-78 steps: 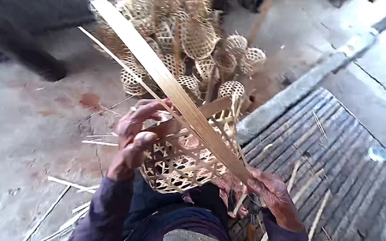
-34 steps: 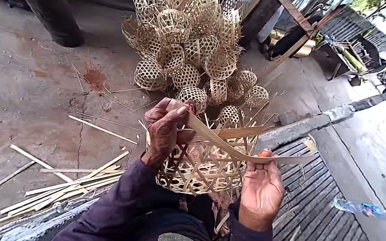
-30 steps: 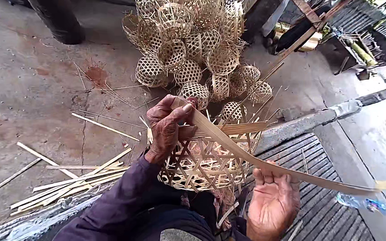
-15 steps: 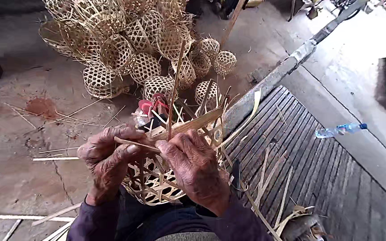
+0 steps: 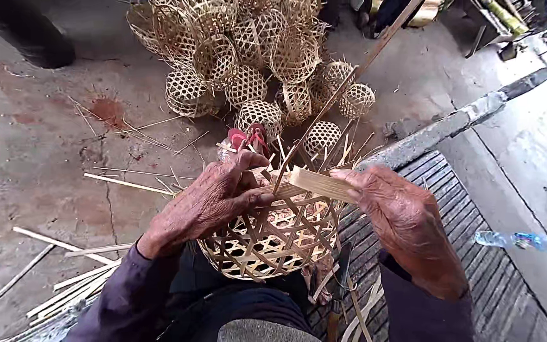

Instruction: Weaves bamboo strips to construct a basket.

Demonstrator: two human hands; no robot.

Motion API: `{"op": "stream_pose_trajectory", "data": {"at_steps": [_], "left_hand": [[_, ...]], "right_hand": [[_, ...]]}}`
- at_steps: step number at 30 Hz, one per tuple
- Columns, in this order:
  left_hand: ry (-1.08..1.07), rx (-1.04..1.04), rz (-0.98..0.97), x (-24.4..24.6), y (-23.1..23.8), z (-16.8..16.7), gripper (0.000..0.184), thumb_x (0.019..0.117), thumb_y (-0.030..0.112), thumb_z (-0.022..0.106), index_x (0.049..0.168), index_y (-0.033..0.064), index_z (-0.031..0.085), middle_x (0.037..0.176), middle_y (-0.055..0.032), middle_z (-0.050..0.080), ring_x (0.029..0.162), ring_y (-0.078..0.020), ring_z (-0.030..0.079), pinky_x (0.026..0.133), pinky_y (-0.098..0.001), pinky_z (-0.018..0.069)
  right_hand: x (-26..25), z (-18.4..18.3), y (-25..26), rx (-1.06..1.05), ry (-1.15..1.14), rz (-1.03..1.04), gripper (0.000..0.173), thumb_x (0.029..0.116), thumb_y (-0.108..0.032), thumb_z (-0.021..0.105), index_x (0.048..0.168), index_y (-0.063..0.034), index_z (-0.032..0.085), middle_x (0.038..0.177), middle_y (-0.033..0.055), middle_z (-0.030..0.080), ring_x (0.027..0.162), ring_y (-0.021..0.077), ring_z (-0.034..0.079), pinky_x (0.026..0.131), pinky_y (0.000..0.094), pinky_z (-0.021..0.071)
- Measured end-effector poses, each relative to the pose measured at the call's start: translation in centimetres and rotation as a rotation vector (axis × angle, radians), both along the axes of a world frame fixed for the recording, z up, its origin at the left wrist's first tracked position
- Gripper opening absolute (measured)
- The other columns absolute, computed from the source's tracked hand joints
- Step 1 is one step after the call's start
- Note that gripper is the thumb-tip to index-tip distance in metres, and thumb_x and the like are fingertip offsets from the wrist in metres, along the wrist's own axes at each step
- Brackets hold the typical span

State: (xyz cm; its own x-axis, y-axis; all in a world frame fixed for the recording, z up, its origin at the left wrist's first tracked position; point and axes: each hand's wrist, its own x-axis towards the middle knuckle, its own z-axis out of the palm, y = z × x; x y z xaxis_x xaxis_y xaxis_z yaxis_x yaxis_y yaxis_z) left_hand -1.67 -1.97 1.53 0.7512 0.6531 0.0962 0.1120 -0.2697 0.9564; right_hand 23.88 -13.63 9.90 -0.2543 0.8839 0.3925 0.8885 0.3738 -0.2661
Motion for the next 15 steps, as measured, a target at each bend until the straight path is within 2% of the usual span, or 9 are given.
{"op": "stream_pose_trajectory", "data": {"at_steps": [1,3,4,5,10,13,15], "left_hand": [[0.001,-0.01,-0.049,0.0,0.1,0.1,0.037,0.0971,0.032,0.063,0.128,0.0126,0.059,0.072,0.0075,0.068,0.058,-0.0034,0.066,0.052,-0.0211,0.0578],[-0.059,-0.008,-0.159,0.3,0.5,0.4,0.016,0.1001,0.022,0.058,0.102,0.0099,0.068,0.068,0.005,0.068,0.054,-0.0036,0.064,0.048,-0.0192,0.0552],[-0.097,0.013,-0.22,0.5,0.9,0.7,0.018,0.1011,0.019,0.056,0.091,0.01,0.068,0.066,0.0046,0.067,0.053,-0.0033,0.063,0.046,-0.0185,0.0541],[-0.124,0.024,-0.276,0.7,1.3,1.0,0.021,0.1018,0.018,0.056,0.087,0.0098,0.068,0.066,0.0044,0.067,0.052,-0.0032,0.063,0.046,-0.018,0.054],[-0.191,-0.085,-0.498,2.2,4.3,3.9,0.022,0.1016,0.009,0.055,0.083,0.0096,0.067,0.064,0.007,0.064,0.05,0.0013,0.06,0.043,-0.0133,0.05],[-0.203,-0.297,-0.535,2.6,4.9,3.2,0.025,0.1011,0.005,0.055,0.08,0.0068,0.069,0.06,-0.0004,0.066,0.045,-0.0056,0.062,0.04,-0.0191,0.0526],[-0.158,-0.359,-0.579,2.8,5.1,2.7,0.024,0.1001,0.006,0.055,0.082,0.0103,0.069,0.065,0.0035,0.069,0.05,-0.0035,0.065,0.043,-0.0194,0.0553]], "right_hand": [[-0.2,-0.1,0.4,-0.008,0.017,0.022,0.026,0.1028,-0.011,0.055,0.119,-0.0051,0.075,0.095,0.0092,0.07,0.087,0.0158,0.066,0.078,0.0274,0.0544],[-0.3,-0.1,1.2,-0.026,0.073,0.082,0.025,0.1025,-0.011,0.056,0.116,-0.0042,0.076,0.091,0.0069,0.068,0.085,0.0109,0.064,0.078,0.0221,0.0535],[-0.2,0.0,1.5,-0.041,0.103,0.111,0.024,0.1027,-0.011,0.056,0.115,-0.0041,0.076,0.09,0.0054,0.066,0.085,0.0082,0.063,0.078,0.0194,0.0528],[-0.1,0.1,1.6,-0.055,0.127,0.138,0.024,0.1027,-0.011,0.057,0.115,-0.0042,0.076,0.09,0.0045,0.066,0.085,0.0063,0.063,0.079,0.018,0.0528],[1.6,1.9,2.3,-0.116,0.219,0.23,0.025,0.1028,-0.01,0.055,0.115,-0.0028,0.075,0.087,0.0011,0.061,0.08,-0.0012,0.056,0.074,0.0107,0.0479],[2.6,1.4,3.0,-0.151,0.248,0.276,0.026,0.1039,-0.013,0.054,0.116,-0.0028,0.075,0.086,-0.0009,0.058,0.078,-0.0029,0.054,0.071,0.0097,0.0464],[3.0,0.3,3.4,-0.175,0.269,0.307,0.025,0.1028,-0.012,0.056,0.115,-0.0021,0.075,0.085,-0.0004,0.058,0.077,-0.0021,0.055,0.07,0.0101,0.0472]]}}
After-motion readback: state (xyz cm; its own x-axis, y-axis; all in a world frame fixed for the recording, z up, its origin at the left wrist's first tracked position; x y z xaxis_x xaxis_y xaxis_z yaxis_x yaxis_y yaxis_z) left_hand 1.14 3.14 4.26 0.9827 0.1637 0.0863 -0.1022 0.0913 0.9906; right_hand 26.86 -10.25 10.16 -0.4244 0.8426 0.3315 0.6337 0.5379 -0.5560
